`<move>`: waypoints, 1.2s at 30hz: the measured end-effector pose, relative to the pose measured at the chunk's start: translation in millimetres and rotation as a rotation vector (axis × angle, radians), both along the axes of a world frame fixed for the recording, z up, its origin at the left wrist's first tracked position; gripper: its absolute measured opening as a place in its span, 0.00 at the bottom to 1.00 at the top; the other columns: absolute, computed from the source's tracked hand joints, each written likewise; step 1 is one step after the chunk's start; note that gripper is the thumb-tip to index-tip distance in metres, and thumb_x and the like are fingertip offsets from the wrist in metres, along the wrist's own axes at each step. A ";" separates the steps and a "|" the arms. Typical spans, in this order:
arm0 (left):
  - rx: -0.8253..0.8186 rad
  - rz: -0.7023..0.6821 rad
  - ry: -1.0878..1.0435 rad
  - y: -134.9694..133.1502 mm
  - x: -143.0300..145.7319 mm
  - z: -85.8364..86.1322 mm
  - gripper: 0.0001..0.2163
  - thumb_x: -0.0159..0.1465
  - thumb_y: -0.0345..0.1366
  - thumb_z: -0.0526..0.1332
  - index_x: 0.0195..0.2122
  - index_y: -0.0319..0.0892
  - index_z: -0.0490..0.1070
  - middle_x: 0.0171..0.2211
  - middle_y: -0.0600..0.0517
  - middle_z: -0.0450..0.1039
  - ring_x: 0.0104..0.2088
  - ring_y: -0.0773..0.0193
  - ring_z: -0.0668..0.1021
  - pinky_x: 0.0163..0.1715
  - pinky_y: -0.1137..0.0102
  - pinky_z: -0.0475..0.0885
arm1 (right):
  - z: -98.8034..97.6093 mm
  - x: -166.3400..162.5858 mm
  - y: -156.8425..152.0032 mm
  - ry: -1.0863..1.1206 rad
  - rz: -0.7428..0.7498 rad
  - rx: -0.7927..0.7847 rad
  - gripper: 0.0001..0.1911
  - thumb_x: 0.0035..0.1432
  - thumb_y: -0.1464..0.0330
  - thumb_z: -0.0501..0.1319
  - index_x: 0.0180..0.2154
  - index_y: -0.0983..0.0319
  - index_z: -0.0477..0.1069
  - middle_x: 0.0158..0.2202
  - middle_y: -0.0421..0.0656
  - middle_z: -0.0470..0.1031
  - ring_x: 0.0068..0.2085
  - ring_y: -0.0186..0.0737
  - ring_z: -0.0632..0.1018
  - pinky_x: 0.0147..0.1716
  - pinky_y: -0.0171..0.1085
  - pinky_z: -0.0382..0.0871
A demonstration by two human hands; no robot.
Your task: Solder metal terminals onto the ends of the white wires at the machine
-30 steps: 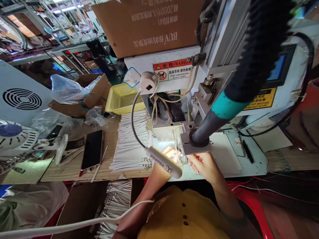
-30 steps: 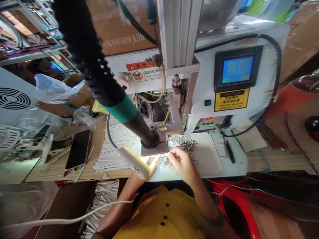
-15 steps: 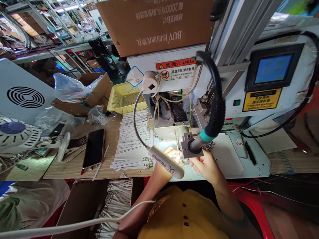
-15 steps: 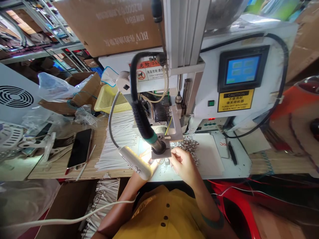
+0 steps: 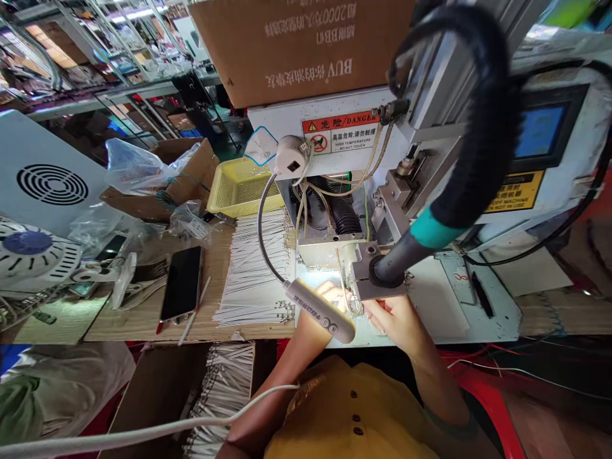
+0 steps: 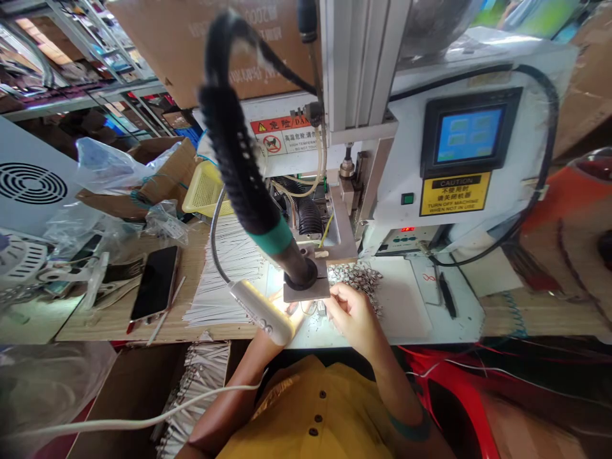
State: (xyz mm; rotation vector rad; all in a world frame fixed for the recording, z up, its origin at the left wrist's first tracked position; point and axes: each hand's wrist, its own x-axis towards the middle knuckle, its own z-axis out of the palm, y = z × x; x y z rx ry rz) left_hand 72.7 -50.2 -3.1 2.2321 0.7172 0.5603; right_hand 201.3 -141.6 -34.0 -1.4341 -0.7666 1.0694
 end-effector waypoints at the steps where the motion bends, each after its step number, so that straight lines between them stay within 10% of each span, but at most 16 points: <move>1: 0.001 -0.009 -0.003 0.0 -0.1 -1.7 0.16 0.66 0.32 0.48 0.30 0.43 0.76 0.27 0.48 0.72 0.30 0.61 0.73 0.34 0.66 0.73 | 1.6 -1.4 -0.4 -0.022 0.004 0.003 0.19 0.58 0.56 0.58 0.23 0.60 0.57 0.16 0.35 0.58 0.15 0.28 0.57 0.14 0.31 0.49; 6: 0.073 -0.061 -0.027 10.9 -25.2 -6.8 0.14 0.65 0.29 0.50 0.35 0.45 0.75 0.31 0.51 0.73 0.30 0.63 0.74 0.32 0.68 0.72 | 20.6 -9.5 -15.2 -0.569 -0.042 0.114 0.12 0.63 0.64 0.52 0.28 0.60 0.65 0.23 0.40 0.68 0.24 0.35 0.70 0.25 0.34 0.62; 9: 0.257 0.133 -0.016 29.6 -64.4 -1.9 0.12 0.64 0.29 0.51 0.37 0.44 0.75 0.29 0.51 0.72 0.27 0.64 0.73 0.29 0.69 0.70 | 23.4 3.9 -32.6 -0.871 -0.023 0.111 0.09 0.64 0.68 0.51 0.33 0.60 0.68 0.29 0.42 0.73 0.30 0.37 0.74 0.32 0.35 0.64; 14: 0.419 0.372 0.092 56.9 -121.6 -5.8 0.08 0.64 0.33 0.56 0.41 0.41 0.73 0.34 0.50 0.72 0.33 0.63 0.74 0.36 0.69 0.69 | -2.1 55.6 -48.6 -1.154 -0.406 -0.057 0.10 0.60 0.64 0.52 0.33 0.61 0.67 0.29 0.45 0.73 0.27 0.41 0.73 0.28 0.38 0.65; 23: 0.193 0.290 0.218 56.6 -134.8 -15.1 0.08 0.64 0.35 0.58 0.40 0.44 0.75 0.38 0.50 0.73 0.42 0.61 0.74 0.44 0.67 0.69 | -15.3 64.8 -41.7 -1.486 -0.379 0.112 0.16 0.62 0.57 0.49 0.26 0.58 0.63 0.24 0.46 0.71 0.27 0.47 0.73 0.25 0.40 0.64; 31: 0.373 0.378 0.299 78.7 -94.9 -20.0 0.05 0.62 0.29 0.58 0.35 0.41 0.73 0.36 0.48 0.72 0.40 0.57 0.72 0.42 0.64 0.70 | -1.5 56.6 -45.4 -1.362 -0.406 0.085 0.15 0.60 0.60 0.50 0.33 0.62 0.71 0.27 0.45 0.75 0.24 0.40 0.75 0.22 0.35 0.63; 36: 0.324 0.310 0.204 88.0 -99.4 -17.7 0.05 0.64 0.29 0.55 0.34 0.41 0.70 0.32 0.51 0.73 0.36 0.61 0.74 0.37 0.69 0.69 | 4.2 52.0 -54.1 -0.891 -0.437 -0.151 0.16 0.53 0.52 0.57 0.31 0.58 0.72 0.24 0.40 0.75 0.24 0.39 0.75 0.26 0.35 0.68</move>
